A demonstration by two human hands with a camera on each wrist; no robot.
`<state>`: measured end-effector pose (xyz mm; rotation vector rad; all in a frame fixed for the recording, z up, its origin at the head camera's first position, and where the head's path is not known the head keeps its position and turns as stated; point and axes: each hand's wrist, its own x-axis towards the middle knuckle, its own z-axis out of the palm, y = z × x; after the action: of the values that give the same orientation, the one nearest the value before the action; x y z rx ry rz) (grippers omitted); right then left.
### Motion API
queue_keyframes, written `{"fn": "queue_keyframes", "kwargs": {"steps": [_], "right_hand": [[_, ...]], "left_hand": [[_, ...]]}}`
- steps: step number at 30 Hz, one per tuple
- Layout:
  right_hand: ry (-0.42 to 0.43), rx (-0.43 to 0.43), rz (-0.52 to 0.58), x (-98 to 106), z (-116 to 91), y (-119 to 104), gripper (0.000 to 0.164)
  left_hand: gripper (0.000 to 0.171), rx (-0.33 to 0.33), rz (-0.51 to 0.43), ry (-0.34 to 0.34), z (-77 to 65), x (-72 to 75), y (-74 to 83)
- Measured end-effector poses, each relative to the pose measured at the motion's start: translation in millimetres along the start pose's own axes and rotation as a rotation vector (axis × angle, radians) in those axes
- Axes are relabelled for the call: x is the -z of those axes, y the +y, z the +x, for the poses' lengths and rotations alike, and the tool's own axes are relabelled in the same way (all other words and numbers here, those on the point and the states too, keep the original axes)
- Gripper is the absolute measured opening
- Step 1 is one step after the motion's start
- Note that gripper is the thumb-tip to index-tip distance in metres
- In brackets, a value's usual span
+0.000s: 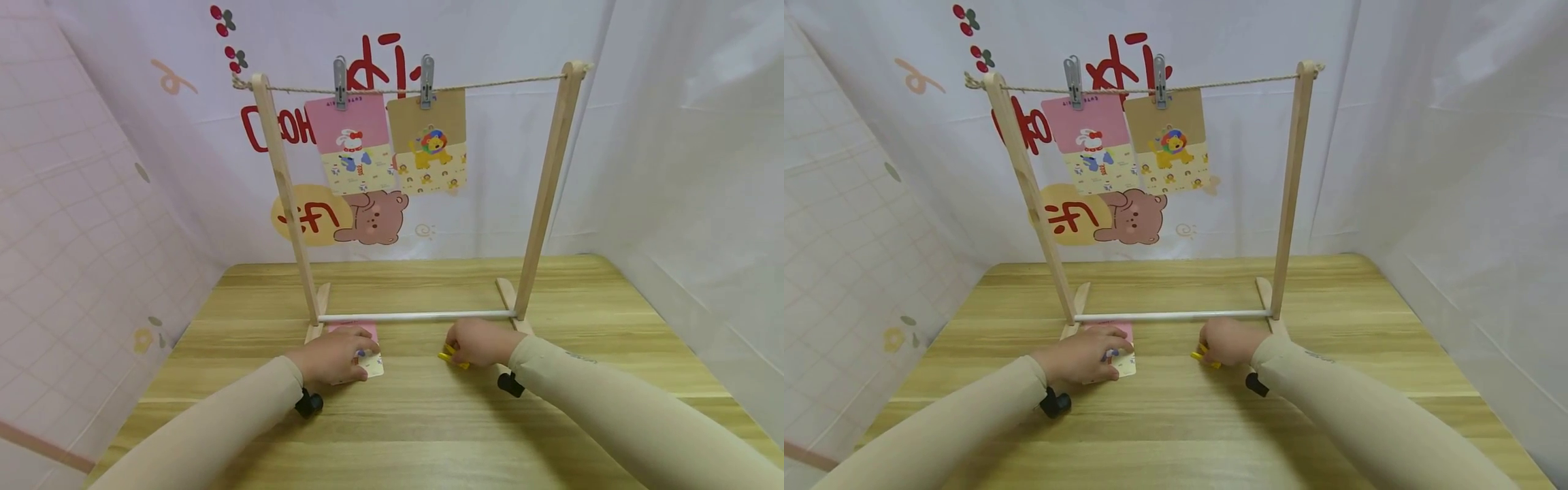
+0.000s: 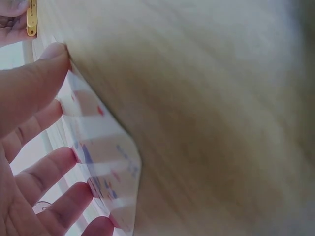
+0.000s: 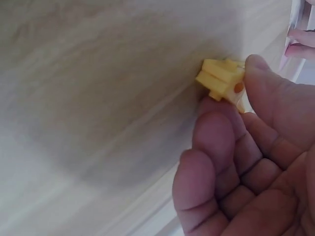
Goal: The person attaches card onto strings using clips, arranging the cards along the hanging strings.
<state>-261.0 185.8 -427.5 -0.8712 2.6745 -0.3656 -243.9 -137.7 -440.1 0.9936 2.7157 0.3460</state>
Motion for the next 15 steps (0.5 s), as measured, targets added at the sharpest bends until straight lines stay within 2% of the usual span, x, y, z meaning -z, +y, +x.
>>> {"fn": "queue_keyframes", "kwargs": {"steps": [8,12,15], "right_hand": [[-0.015,-0.004,-0.03,3.2,-1.2,-8.4,0.01],[-0.011,0.001,-0.037,3.2,-0.4,-7.9,0.011],[-0.007,0.005,-0.043,3.9,-0.1,-7.7,0.012]], "left_hand": [[0.047,-0.015,-0.03,-0.004,-0.3,-1.9,5.2],[0.046,0.012,-0.05,-0.013,0.3,0.8,9.2],[0.048,0.052,-0.084,0.006,0.5,7.9,9.1]]}}
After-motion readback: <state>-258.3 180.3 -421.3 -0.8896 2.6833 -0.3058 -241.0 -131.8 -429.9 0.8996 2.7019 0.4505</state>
